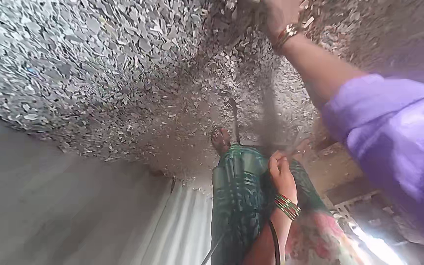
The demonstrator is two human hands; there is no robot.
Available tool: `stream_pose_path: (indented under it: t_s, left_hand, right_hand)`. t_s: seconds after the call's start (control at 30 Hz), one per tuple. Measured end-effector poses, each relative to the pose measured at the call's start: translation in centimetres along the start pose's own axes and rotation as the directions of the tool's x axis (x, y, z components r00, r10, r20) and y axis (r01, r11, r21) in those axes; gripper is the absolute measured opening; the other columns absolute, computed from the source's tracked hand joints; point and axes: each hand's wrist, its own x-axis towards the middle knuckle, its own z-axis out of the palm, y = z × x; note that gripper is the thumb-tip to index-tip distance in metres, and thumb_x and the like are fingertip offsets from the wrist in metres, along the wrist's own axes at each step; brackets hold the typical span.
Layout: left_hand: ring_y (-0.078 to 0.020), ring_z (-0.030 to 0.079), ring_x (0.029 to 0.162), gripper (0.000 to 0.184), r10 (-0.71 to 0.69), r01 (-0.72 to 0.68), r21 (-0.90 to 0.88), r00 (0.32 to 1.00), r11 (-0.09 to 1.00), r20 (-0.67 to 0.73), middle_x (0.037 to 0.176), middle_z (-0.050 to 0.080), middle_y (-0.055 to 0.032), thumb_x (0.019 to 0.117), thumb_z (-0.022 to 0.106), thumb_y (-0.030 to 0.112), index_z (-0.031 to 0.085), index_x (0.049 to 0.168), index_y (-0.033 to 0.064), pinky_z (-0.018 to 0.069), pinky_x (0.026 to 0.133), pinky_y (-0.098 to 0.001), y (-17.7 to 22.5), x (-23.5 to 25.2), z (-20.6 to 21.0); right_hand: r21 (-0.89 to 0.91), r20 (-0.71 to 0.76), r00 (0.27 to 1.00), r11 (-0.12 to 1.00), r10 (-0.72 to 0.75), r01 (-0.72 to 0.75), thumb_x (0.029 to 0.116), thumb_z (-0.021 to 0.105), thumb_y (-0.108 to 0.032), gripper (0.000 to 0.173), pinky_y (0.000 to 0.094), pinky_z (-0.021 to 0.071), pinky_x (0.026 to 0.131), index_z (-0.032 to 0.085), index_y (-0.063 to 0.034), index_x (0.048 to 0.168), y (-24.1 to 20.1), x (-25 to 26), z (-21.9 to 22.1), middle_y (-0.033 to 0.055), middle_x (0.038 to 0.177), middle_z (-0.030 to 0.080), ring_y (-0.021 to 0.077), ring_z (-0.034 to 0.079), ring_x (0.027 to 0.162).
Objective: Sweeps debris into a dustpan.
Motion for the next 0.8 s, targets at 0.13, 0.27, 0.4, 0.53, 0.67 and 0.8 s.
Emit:
stream_pose_path:
  t_s: [0.13,0.27,0.4,0.53,0.67,0.8]
  left_hand:
    - [-0.0289,0.054,0.128,0.032,-0.001,0.001,-0.011,1.0,1.0,-0.015,0.142,0.052,-0.0256,0.1052,0.042,0.004,0.057,0.129,-0.0115,0.0462,0.106,-0.0428,0.0,0.1,0.1]
    - [-0.0286,0.053,0.127,0.032,0.001,-0.002,-0.018,1.0,1.0,-0.026,0.142,0.051,-0.0254,0.105,0.042,0.004,0.056,0.129,-0.0116,0.0456,0.105,-0.0425,-0.1,0.2,0.3]
    - [-0.0279,0.053,0.127,0.031,0.004,-0.004,0.006,1.0,1.0,-0.029,0.143,0.051,-0.0246,0.1059,0.043,0.004,0.056,0.129,-0.0108,0.0456,0.105,-0.0422,-0.1,0.2,0.5]
    - [-0.0272,0.053,0.128,0.031,0.014,-0.014,0.005,0.999,1.0,-0.03,0.143,0.05,-0.0257,0.1056,0.043,0.004,0.056,0.129,-0.0121,0.0454,0.106,-0.0404,-0.8,0.3,0.4]
    - [-0.0253,0.056,0.122,0.03,-0.001,0.002,0.011,0.999,1.0,-0.044,0.137,0.054,-0.025,0.105,0.043,0.002,0.056,0.128,-0.0121,0.0465,0.105,-0.0385,-2.5,-0.2,-0.3]
    - [-0.0237,0.056,0.122,0.031,-0.006,0.008,0.066,0.999,0.998,-0.038,0.138,0.055,-0.0242,0.1057,0.043,0.005,0.056,0.13,-0.0109,0.0471,0.103,-0.037,-4.0,-0.2,-0.9]
  right_hand:
    - [0.047,0.197,0.96,0.98,-0.199,0.193,0.0961,0.057,0.0,0.032,0.0762,0.0431,0.094,0.067,-0.0055,0.127,2.2,-8.3,5.5,0.0362,0.116,0.065,0.0618,0.058,0.114]
    - [0.118,0.269,0.895,0.934,-0.356,0.336,0.0954,0.055,0.007,0.026,0.0727,0.0438,0.093,0.07,0.0008,0.116,3.4,-15.0,7.7,0.0289,0.114,0.07,0.0561,0.061,0.115]
    - [0.094,0.452,0.84,0.953,-0.299,0.289,0.0974,0.06,-0.001,0.027,0.0727,0.0447,0.094,0.068,-0.0033,0.123,3.2,-21.4,8.8,0.0287,0.117,0.069,0.0543,0.061,0.117]
    - [0.167,0.173,0.977,0.981,-0.123,0.094,0.0882,0.065,0.005,0.026,0.0707,0.0515,0.084,0.074,0.0006,0.112,8.0,-27.0,6.0,0.0294,0.11,0.072,0.0529,0.067,0.106]
    - [0.19,-0.097,0.83,0.829,0.55,-0.527,0.0937,0.053,-0.011,0.046,0.0659,0.045,0.101,0.056,0.004,0.137,17.4,-23.3,0.5,0.0337,0.128,0.063,0.0501,0.06,0.121]
    - [0.172,-0.128,0.691,0.702,0.712,-0.691,0.0915,0.056,-0.012,0.06,0.0609,0.0449,0.106,0.05,-0.009,0.151,21.5,-16.4,1.5,0.024,0.139,0.062,0.0416,0.057,0.132]
